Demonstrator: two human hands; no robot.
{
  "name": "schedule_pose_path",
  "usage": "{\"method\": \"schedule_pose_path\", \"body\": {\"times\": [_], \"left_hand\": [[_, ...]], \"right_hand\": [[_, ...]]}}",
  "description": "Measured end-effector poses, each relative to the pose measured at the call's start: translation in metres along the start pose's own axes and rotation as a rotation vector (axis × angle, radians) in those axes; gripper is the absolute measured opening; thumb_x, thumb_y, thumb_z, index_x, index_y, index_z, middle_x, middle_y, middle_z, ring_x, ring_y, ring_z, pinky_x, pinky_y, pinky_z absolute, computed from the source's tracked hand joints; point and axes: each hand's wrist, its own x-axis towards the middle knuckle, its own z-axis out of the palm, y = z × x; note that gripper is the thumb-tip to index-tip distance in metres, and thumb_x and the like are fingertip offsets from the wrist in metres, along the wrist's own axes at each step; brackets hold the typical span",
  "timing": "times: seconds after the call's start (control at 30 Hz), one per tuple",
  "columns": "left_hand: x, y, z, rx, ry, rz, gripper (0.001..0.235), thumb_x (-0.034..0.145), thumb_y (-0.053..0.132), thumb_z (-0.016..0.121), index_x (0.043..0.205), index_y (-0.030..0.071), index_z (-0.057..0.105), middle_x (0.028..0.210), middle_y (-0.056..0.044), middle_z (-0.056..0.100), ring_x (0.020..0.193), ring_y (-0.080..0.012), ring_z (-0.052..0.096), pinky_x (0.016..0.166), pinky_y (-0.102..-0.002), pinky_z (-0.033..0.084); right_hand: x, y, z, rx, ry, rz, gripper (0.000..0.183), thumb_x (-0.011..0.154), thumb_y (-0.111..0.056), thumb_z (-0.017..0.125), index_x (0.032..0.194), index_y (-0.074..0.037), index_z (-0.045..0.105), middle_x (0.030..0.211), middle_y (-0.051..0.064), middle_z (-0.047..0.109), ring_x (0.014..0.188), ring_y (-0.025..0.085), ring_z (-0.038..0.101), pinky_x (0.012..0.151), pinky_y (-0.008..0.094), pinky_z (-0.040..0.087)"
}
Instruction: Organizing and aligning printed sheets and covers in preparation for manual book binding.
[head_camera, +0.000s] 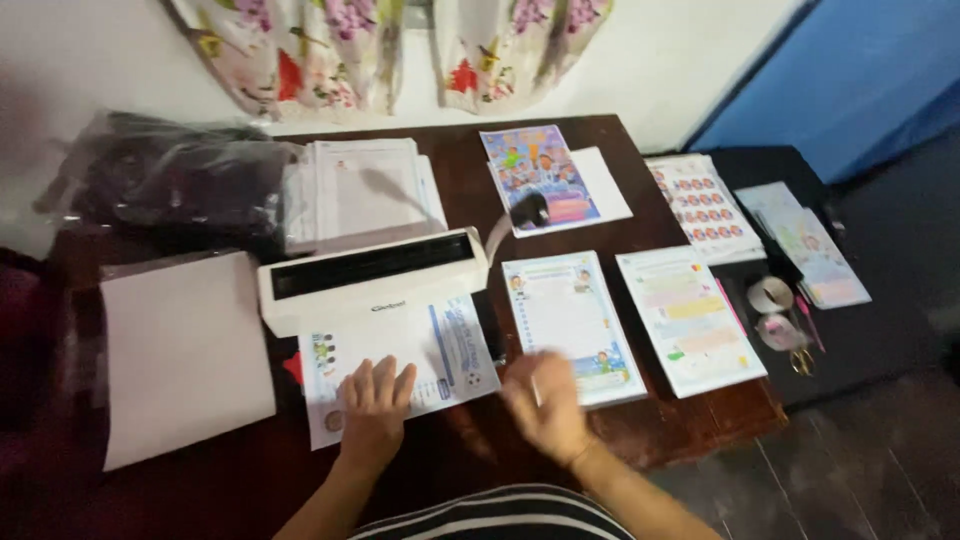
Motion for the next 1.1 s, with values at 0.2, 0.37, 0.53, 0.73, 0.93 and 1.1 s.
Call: {"method": "schedule_pose_path", "body": {"times": [0.2, 0.37, 0.53, 0.73, 0.93, 1.1], "left_hand": [[0.001, 0.002, -0.005, 0.035, -0.120, -0.001, 0.055, 0.079, 0.013, 0.062, 0.134, 0.013, 0.060, 0.137, -0.016, 0.056, 0.126, -0.0432, 0.048, 0.101, -0.061, 0.038], [-0.014, -0.006, 0.030, -0.064, -0.081, -0.003, 0.057, 0.082, 0.014, 0.061, 0.138, 0.009, 0.054, 0.142, -0.025, 0.050, 0.131, -0.0516, 0.042, 0.108, -0.066, 0.033], [-0.019, -0.005, 0.036, -0.048, -0.161, 0.024, 0.063, 0.086, 0.017, 0.059, 0.147, 0.009, 0.046, 0.152, -0.024, 0.040, 0.136, -0.0550, 0.039, 0.107, -0.070, 0.033], [-0.020, 0.006, 0.003, -0.077, -0.309, 0.002, 0.049, 0.092, 0.013, 0.054, 0.141, 0.008, 0.053, 0.145, -0.023, 0.048, 0.130, -0.0503, 0.047, 0.108, -0.063, 0.039], [-0.020, 0.035, -0.042, -0.320, -0.287, 0.092, 0.051, 0.083, 0.016, 0.061, 0.133, 0.007, 0.059, 0.133, -0.019, 0.059, 0.117, -0.0414, 0.057, 0.095, -0.054, 0.047], [0.043, 0.045, -0.068, -0.823, -0.309, -0.230, 0.031, 0.096, 0.020, 0.059, 0.122, 0.006, 0.070, 0.103, -0.015, 0.076, 0.092, -0.0274, 0.076, 0.079, -0.037, 0.058]], "right_hand": [[0.181, 0.001, -0.048, -0.143, 0.406, -0.193, 0.047, 0.096, -0.012, 0.069, 0.137, 0.002, 0.049, 0.132, 0.024, 0.054, 0.125, 0.040, 0.052, 0.111, 0.048, 0.041], [0.292, 0.041, -0.019, -0.115, 0.206, -0.008, 0.026, 0.110, -0.023, 0.052, 0.108, -0.002, 0.066, 0.103, 0.021, 0.069, 0.099, 0.043, 0.064, 0.087, 0.049, 0.049], [0.315, 0.047, -0.007, 0.008, 0.205, 0.224, 0.033, 0.110, -0.032, 0.055, 0.102, -0.002, 0.067, 0.101, 0.016, 0.072, 0.099, 0.033, 0.069, 0.090, 0.042, 0.052], [0.191, 0.060, -0.044, 0.439, 0.283, 0.126, 0.032, 0.110, -0.023, 0.060, 0.132, -0.001, 0.052, 0.125, 0.012, 0.061, 0.116, 0.021, 0.060, 0.103, 0.037, 0.051], [-0.010, 0.090, -0.077, 0.307, 0.119, 0.517, 0.029, 0.106, -0.024, 0.058, 0.121, 0.000, 0.064, 0.114, 0.012, 0.069, 0.108, 0.019, 0.062, 0.098, 0.034, 0.049], [-0.058, 0.044, -0.080, 0.549, 0.141, 0.686, 0.032, 0.101, -0.024, 0.056, 0.126, -0.004, 0.059, 0.120, 0.005, 0.067, 0.113, 0.016, 0.060, 0.099, 0.030, 0.047]]}}
